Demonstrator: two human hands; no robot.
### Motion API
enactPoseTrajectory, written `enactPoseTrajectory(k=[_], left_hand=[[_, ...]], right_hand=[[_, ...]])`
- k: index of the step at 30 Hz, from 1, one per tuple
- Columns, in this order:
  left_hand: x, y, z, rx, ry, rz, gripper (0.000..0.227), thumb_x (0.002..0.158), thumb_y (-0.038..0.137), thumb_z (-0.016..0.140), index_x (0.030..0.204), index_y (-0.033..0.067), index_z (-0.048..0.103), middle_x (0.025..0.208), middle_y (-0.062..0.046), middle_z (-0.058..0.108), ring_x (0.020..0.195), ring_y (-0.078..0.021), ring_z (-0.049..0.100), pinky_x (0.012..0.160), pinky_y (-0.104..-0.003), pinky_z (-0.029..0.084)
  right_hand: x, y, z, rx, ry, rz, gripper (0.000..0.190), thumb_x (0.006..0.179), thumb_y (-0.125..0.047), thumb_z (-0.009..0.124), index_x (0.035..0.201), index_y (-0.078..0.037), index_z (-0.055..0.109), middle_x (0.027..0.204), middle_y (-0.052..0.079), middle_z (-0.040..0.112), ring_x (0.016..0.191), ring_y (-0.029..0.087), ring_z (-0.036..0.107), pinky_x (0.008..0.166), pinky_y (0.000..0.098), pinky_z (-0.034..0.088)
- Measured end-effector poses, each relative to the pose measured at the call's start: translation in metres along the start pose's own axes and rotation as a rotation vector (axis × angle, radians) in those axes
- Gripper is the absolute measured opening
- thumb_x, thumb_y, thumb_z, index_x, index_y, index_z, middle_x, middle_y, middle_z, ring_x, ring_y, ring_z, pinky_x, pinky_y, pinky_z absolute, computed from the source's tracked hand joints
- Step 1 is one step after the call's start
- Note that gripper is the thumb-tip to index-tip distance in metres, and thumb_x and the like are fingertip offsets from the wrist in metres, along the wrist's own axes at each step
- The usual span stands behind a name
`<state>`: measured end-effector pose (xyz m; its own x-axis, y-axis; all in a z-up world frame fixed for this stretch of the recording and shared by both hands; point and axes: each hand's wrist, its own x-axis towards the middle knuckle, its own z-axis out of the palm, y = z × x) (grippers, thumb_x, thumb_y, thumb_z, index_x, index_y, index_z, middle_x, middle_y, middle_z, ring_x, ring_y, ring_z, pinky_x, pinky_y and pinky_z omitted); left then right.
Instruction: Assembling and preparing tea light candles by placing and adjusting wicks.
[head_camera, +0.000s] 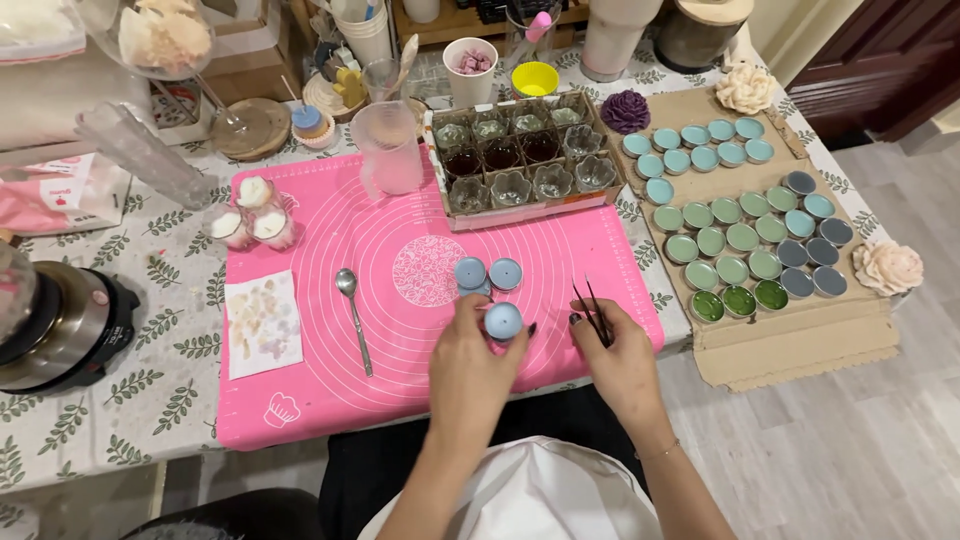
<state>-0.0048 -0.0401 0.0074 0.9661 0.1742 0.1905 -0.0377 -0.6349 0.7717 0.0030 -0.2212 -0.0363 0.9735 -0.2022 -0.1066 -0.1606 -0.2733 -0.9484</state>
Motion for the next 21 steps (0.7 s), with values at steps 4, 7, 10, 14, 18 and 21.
enactPoseTrajectory(k=[4,7,10,14,18,21], left_hand=[[0.033,0.001,-0.027,0.02,-0.061,-0.134,0.048,0.08,0.024,0.081,0.118,0.0032,0.06,0.088,-0.017,0.074,0.08,-0.0332,0.073,0.074,-0.045,0.056],[0.06,-0.011,-0.026,0.072,0.132,0.176,0.044,0.079,0.022,0.084,0.11,-0.0019,0.064,0.093,-0.02,0.072,0.082,-0.0366,0.071,0.073,-0.047,0.056],[0.071,-0.018,-0.018,0.004,0.047,0.221,0.042,0.078,0.02,0.084,0.11,-0.0016,0.067,0.098,-0.021,0.073,0.084,-0.0362,0.072,0.074,-0.045,0.058],[0.068,-0.024,-0.016,-0.008,-0.068,0.123,0.037,0.077,0.019,0.083,0.105,0.001,0.068,0.097,-0.018,0.073,0.086,-0.0345,0.073,0.076,-0.044,0.058],[0.064,-0.029,-0.019,-0.026,-0.043,0.186,0.041,0.076,0.016,0.083,0.11,0.0,0.065,0.106,-0.021,0.068,0.087,-0.0379,0.07,0.073,-0.044,0.057],[0.065,-0.03,-0.024,-0.015,-0.101,0.169,0.043,0.075,0.018,0.084,0.109,0.002,0.064,0.106,-0.019,0.07,0.09,-0.0361,0.071,0.075,-0.044,0.058]], right_hand=[[0.005,-0.017,0.009,-0.121,-0.009,0.008,0.033,0.087,-0.013,0.068,0.118,0.0,0.07,0.076,0.004,0.07,0.065,0.009,0.061,0.061,0.0274,0.05],[0.016,-0.023,0.02,-0.203,-0.015,-0.063,0.04,0.083,-0.016,0.075,0.119,0.0,0.068,0.072,0.008,0.064,0.064,0.013,0.057,0.061,0.0303,0.049],[0.024,-0.026,0.032,-0.276,0.009,-0.196,0.049,0.077,-0.014,0.08,0.122,0.0,0.066,0.086,0.011,0.066,0.074,0.02,0.065,0.069,0.033,0.054],[0.033,-0.037,0.045,-0.334,-0.013,-0.423,0.066,0.069,-0.009,0.084,0.129,0.001,0.06,0.118,0.02,0.05,0.1,0.034,0.063,0.084,0.0391,0.055],[0.042,-0.046,0.048,-0.311,-0.149,-0.418,0.064,0.071,-0.008,0.08,0.131,0.0,0.059,0.123,0.02,0.048,0.104,0.035,0.065,0.09,0.0394,0.054],[0.052,-0.045,0.048,-0.356,-0.217,-0.415,0.059,0.071,-0.009,0.083,0.126,0.001,0.062,0.118,0.018,0.055,0.104,0.035,0.065,0.093,0.0391,0.055]])
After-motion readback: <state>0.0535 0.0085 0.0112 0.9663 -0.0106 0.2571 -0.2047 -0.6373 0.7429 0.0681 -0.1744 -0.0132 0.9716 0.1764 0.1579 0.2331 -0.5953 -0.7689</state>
